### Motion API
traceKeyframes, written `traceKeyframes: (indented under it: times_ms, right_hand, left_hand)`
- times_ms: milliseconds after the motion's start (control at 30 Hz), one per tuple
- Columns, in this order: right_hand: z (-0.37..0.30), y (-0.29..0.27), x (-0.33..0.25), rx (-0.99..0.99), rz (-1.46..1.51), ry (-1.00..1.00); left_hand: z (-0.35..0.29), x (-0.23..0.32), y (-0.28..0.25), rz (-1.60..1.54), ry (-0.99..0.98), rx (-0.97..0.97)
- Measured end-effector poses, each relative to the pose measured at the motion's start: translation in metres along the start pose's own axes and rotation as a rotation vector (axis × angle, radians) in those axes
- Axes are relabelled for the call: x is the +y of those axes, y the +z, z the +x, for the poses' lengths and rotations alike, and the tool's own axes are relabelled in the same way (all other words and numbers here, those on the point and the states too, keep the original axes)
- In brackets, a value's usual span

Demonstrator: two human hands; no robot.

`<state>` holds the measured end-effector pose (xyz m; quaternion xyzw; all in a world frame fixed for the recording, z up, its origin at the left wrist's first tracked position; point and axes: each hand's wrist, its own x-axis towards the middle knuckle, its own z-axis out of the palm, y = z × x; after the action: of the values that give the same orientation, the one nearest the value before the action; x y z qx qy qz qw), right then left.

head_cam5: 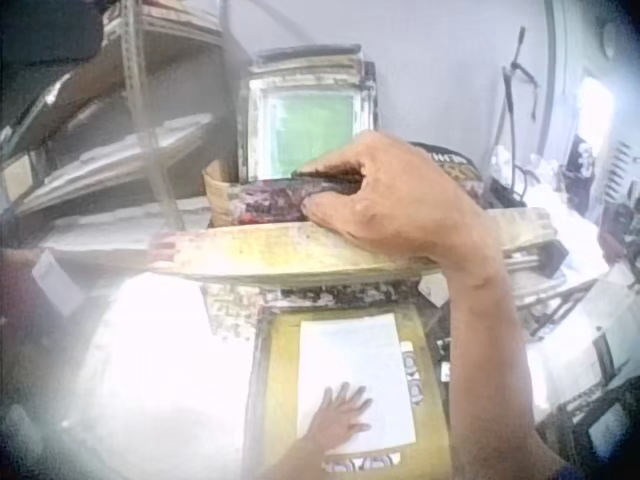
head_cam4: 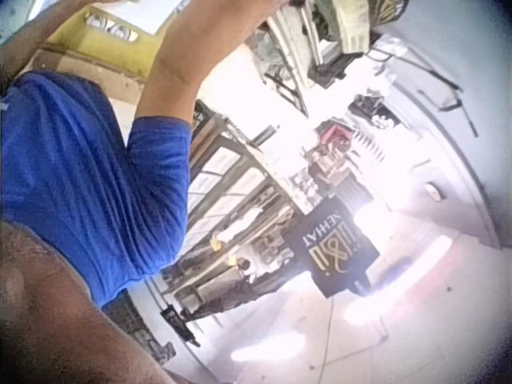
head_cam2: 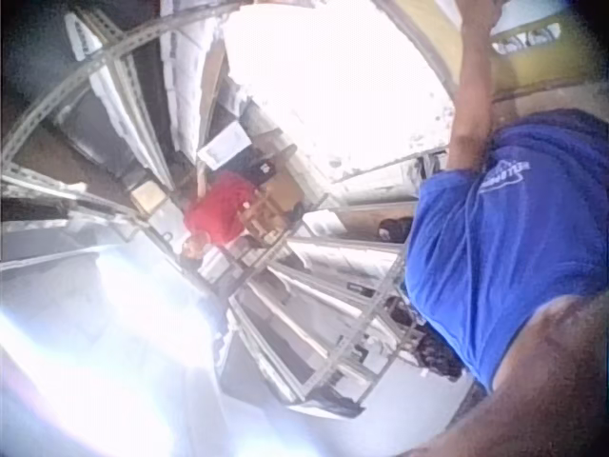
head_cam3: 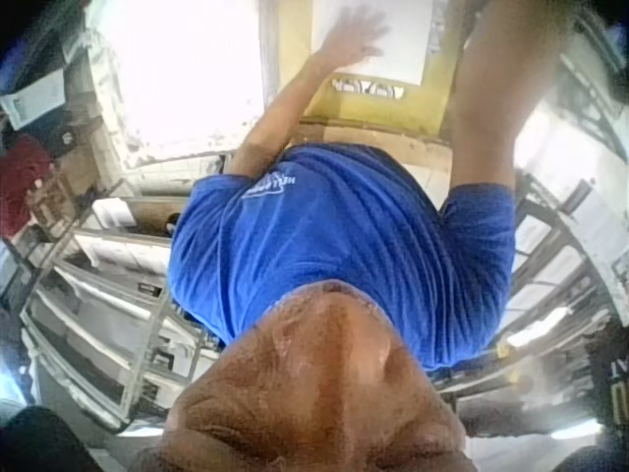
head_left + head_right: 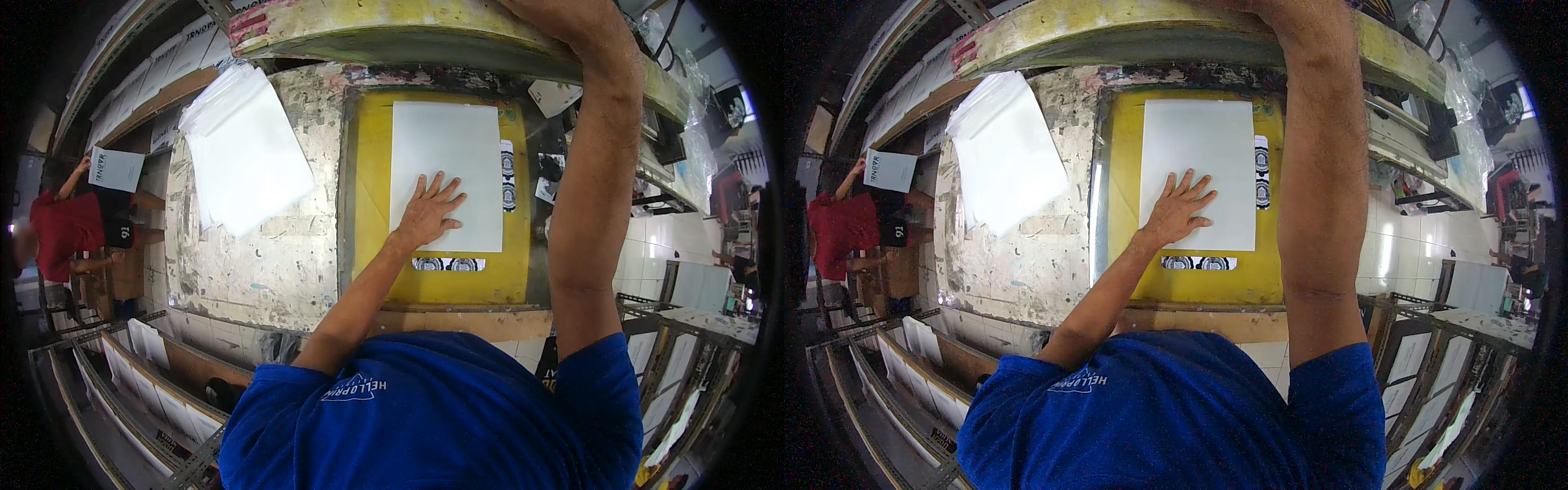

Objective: The person performs screen printing by placing sheets of paper under a screen frame, applying ink with a squeegee, and lifting the frame to reveal the printed design.

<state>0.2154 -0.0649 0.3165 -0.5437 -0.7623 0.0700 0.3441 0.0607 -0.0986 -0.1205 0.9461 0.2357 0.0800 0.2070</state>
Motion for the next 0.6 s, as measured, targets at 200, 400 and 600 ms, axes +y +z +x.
traceKeyframes:
  times_ms: [200,400,600]
  right_hand:
    - [0.001,0.017,0.011,0.088,-0.155,-0.036]
    - [0.001,0.020,0.020,0.095,-0.136,-0.003]
    - [-0.002,0.020,0.014,0.046,-0.125,0.029]
  left_hand:
    - [-0.010,0.011,0.005,-0.021,0.016,0.036]
    - [-0.016,0.015,0.005,-0.010,0.036,0.072]
    - [-0.023,0.009,-0.002,-0.019,0.051,0.119]
